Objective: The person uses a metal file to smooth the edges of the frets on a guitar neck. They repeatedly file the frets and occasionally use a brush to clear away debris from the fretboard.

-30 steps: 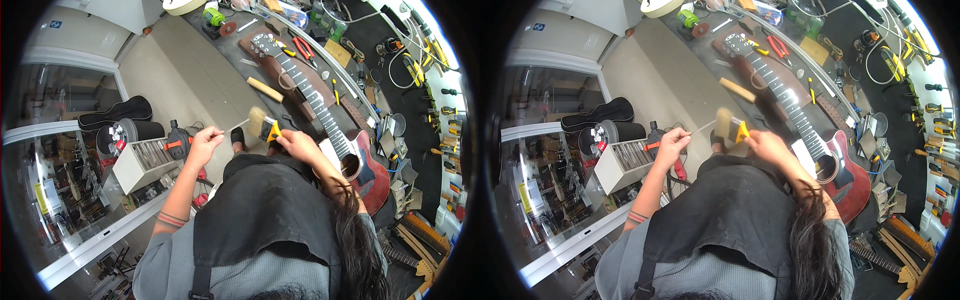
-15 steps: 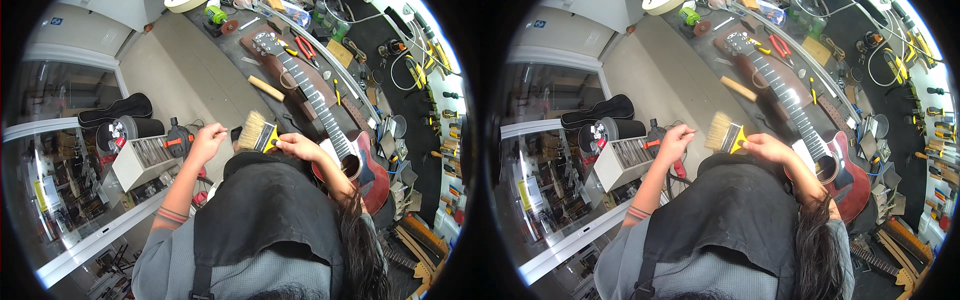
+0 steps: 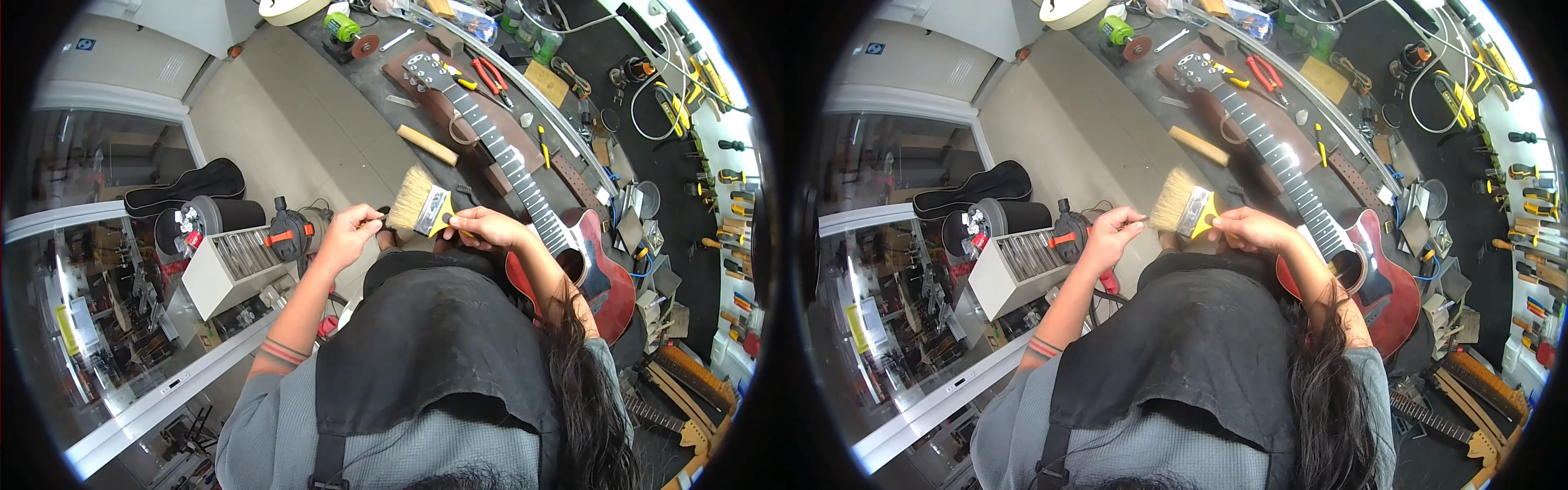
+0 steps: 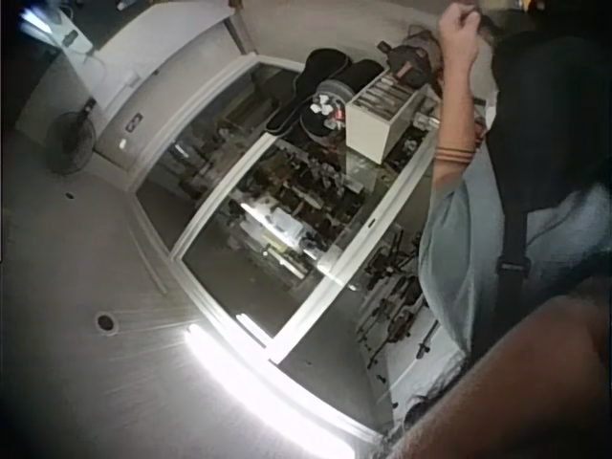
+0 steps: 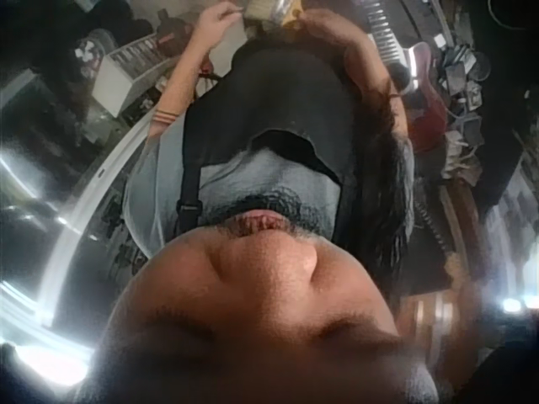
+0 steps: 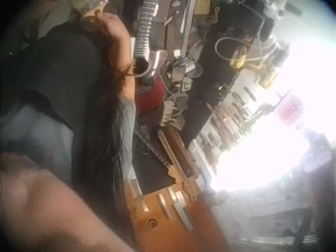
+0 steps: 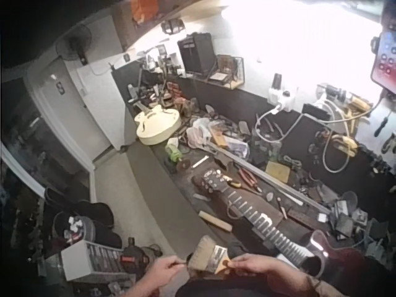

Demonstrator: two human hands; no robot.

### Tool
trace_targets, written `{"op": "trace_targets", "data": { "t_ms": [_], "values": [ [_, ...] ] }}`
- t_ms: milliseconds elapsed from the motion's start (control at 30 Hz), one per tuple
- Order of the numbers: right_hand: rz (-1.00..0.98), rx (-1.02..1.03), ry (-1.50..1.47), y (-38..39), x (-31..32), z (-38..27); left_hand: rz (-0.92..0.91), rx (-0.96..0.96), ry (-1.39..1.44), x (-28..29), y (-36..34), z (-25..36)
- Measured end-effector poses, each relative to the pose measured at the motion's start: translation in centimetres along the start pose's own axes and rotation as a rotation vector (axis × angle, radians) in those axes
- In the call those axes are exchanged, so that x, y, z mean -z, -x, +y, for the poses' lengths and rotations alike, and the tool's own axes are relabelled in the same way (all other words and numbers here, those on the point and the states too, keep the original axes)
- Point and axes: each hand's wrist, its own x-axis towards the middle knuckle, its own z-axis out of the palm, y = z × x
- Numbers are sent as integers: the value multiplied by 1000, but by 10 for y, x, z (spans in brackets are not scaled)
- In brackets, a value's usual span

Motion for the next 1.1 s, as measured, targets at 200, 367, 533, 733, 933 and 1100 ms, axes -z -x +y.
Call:
{"op": "trace_targets", "data": {
  "t_ms": [200, 367, 533, 733, 933, 1100],
  "values": [
    [39, -235, 238, 21, 8, -36, 63, 136, 582, 10, 10, -24],
    [-7, -13, -20, 21, 9, -26, 116, 174, 305, 4, -1, -17],
    [10, 12, 5, 12, 11, -16, 17, 152, 396, -13, -1, -5],
    [71, -11, 136, 8, 22, -14, -37, 190, 597, -7, -1, -8],
    [462, 29, 911, 23, -24, -51, 138, 49, -196, -10, -6, 2],
    [538, 51, 1115, 15, -48, -31, 134, 42, -290, -15, -21, 34]
  ]
}}
